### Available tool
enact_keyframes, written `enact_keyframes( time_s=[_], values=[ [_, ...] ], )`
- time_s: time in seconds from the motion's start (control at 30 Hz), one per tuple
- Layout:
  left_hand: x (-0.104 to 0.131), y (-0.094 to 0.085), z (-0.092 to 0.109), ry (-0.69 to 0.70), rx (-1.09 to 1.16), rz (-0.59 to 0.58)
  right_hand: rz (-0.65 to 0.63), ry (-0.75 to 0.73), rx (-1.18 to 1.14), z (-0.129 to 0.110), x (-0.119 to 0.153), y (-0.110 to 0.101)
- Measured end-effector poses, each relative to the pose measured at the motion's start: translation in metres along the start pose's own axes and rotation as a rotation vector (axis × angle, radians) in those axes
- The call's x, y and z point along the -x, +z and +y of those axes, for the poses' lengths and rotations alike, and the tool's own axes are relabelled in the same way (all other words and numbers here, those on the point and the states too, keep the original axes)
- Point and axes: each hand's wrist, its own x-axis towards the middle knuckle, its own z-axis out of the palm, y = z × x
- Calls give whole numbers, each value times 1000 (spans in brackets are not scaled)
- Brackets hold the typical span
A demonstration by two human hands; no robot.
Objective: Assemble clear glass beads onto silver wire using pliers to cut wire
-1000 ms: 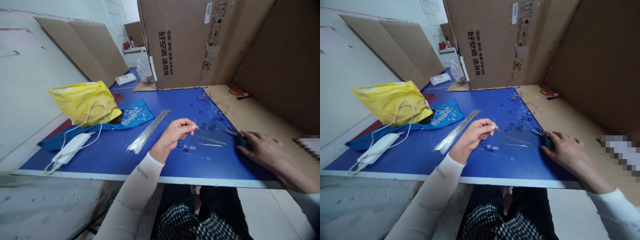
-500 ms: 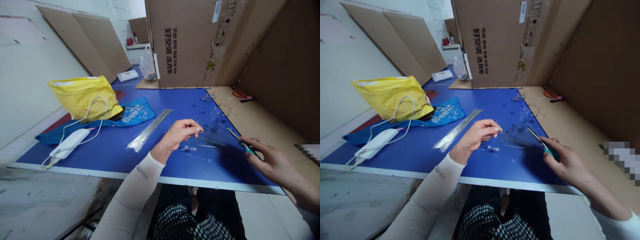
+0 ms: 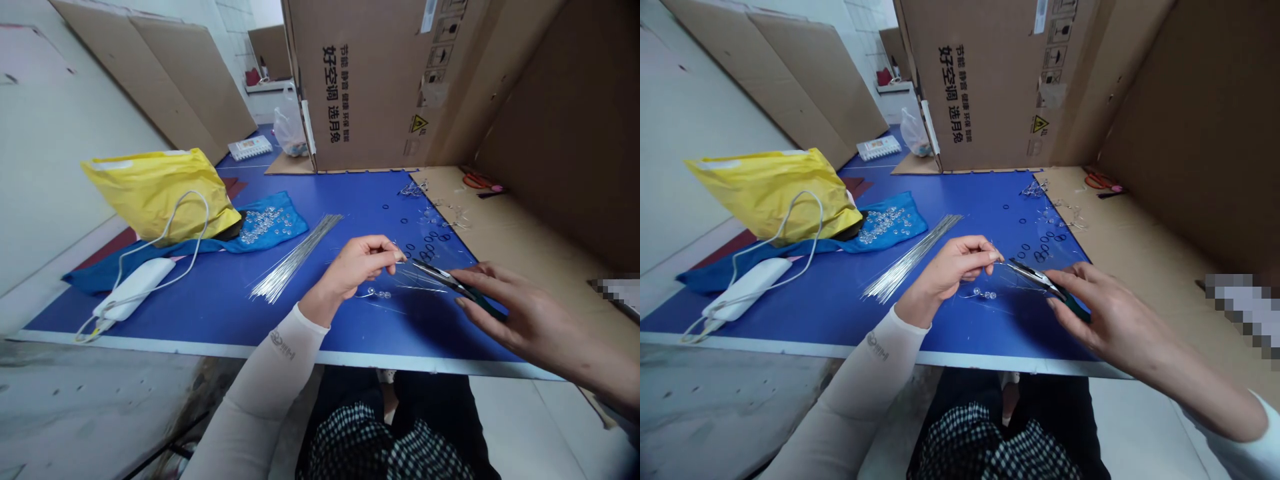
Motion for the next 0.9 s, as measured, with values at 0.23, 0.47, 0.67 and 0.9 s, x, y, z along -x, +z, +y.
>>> enact_keyframes(
  time_s=[0.23, 0.47, 0.67, 0.9],
  values=[
    [0, 0, 0, -11, 30, -16, -2, -50, 43, -7, -12, -4],
    [1, 2, 2, -19, 7, 0, -6, -114, 99, -8, -13, -6],
    [2, 3, 3, -43, -8, 13, -29, -113, 69, -10, -13, -8],
    [1, 4, 5, -60, -20, 15, -41, -103, 48, -11, -14, -8]
  ],
)
